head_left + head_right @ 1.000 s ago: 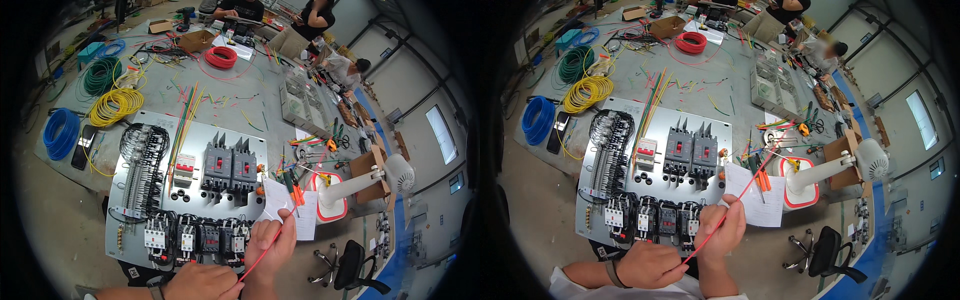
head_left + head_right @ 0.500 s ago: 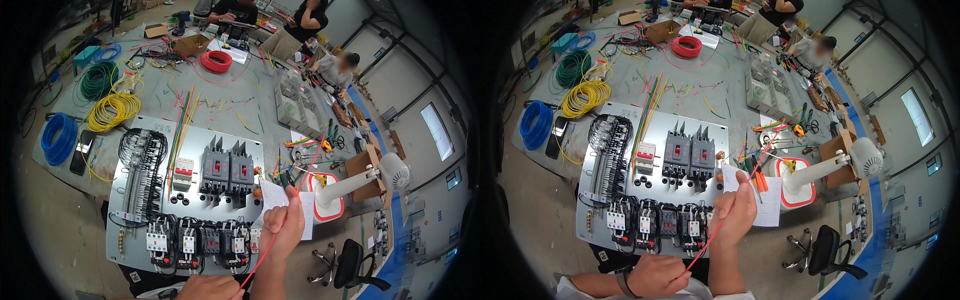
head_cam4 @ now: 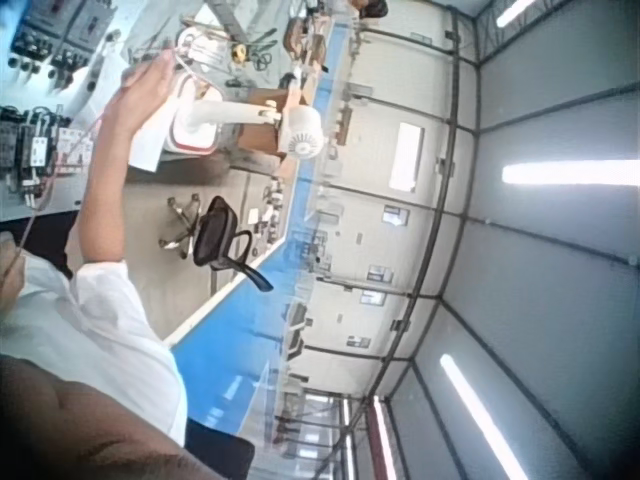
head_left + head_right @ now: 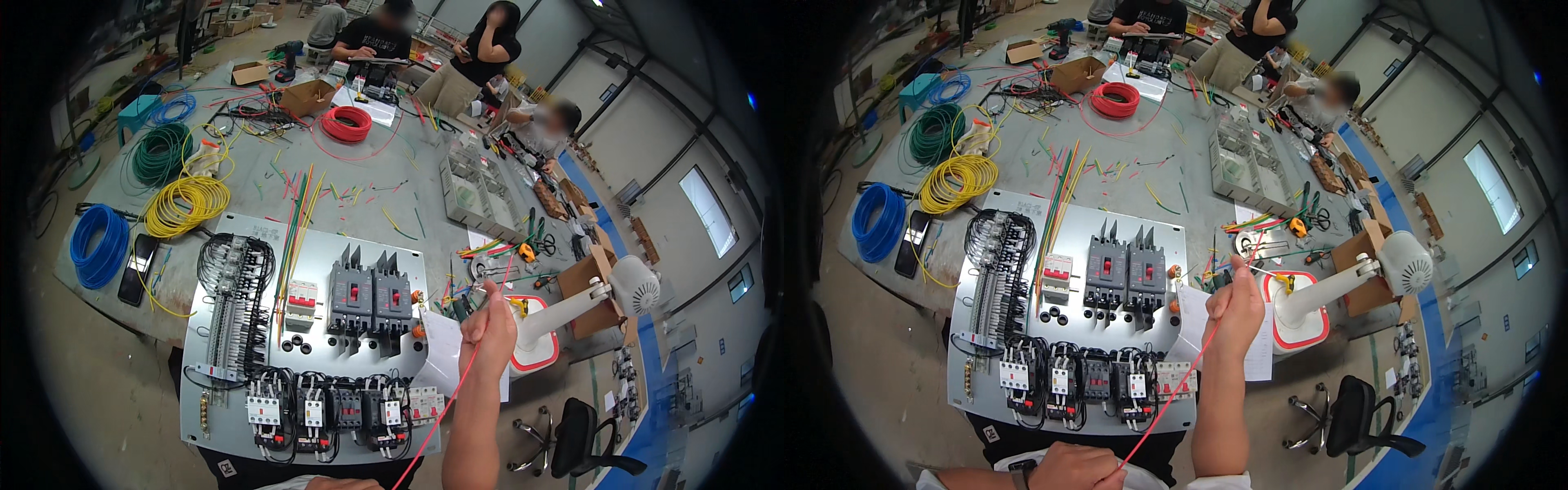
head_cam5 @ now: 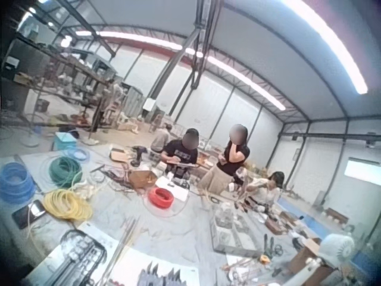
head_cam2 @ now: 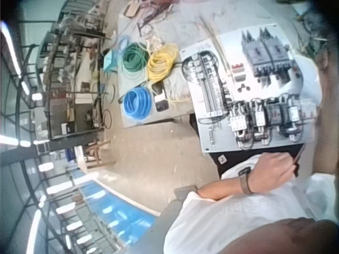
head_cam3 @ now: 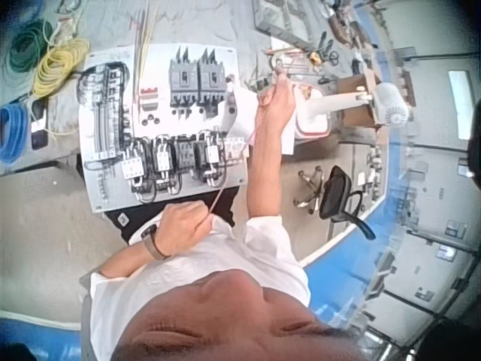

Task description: The person strips insulation from colored wires using pliers and connects them to terminals on an electrical panel. The person handles green, red, and yellow wires, stripping and inserting them into the panel's connection points.

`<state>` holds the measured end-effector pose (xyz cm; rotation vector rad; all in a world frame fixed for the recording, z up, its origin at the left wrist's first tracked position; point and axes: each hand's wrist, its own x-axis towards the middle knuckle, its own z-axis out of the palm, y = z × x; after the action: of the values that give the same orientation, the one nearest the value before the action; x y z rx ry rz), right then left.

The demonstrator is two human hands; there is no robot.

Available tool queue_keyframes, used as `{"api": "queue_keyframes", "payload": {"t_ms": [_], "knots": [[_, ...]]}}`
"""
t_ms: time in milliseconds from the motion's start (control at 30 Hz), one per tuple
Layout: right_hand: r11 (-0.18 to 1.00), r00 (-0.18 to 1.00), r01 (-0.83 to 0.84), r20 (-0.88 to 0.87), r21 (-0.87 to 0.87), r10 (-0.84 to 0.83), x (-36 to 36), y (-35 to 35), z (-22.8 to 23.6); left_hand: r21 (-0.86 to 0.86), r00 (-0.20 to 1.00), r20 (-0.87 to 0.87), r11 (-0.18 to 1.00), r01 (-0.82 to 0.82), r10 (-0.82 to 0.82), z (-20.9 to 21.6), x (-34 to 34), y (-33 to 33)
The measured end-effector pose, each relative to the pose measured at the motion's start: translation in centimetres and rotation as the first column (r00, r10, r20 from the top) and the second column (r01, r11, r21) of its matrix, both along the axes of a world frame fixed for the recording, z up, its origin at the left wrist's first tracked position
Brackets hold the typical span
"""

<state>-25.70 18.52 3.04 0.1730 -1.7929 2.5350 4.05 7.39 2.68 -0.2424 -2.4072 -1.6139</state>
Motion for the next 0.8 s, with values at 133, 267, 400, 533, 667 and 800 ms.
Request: {"api": "queue_keyframes", "payload": {"t_ms": [133, 267, 400, 533, 667, 800], "knots": [[0.997, 0.999, 0.021, 0.035, -0.072, -0.019, -3.3, 0.5, 0.0, 0.038, 1.000, 0.012, 0.999, 0.022, -0.023, 0.4, 0.8, -0.7], [0.988, 0.999, -0.051, -0.008, -0.145, 0.050, -4.7, 1.1, -0.3, -0.012, 0.999, -0.032, 1.000, -0.006, 0.006, 0.7, 1.8, -3.2], [0.991, 1.000, 0.023, 0.013, -0.132, -0.021, -2.9, 2.5, 0.4, 0.024, 0.979, 0.200, 0.999, -0.034, 0.029, 1.6, 1.8, -7.4], [0.991, 0.999, -0.031, 0.004, -0.129, 0.032, 1.5, 0.7, 1.7, -0.202, 0.891, 0.407, 0.971, -0.127, 0.201, 2.9, 1.8, -10.9], [0.952, 0.961, -0.273, 0.002, -0.136, 0.276, 6.6, -0.4, 0.2, -0.224, 0.924, 0.183, 0.930, -0.292, 0.335, 2.1, -0.5, -11.1], [0.861, 0.869, -0.493, -0.030, -0.123, 0.494, 10.5, -2.4, -0.8, -0.212, 0.934, 0.102, 0.925, -0.316, 0.342, 3.5, -3.0, -9.3]]}}
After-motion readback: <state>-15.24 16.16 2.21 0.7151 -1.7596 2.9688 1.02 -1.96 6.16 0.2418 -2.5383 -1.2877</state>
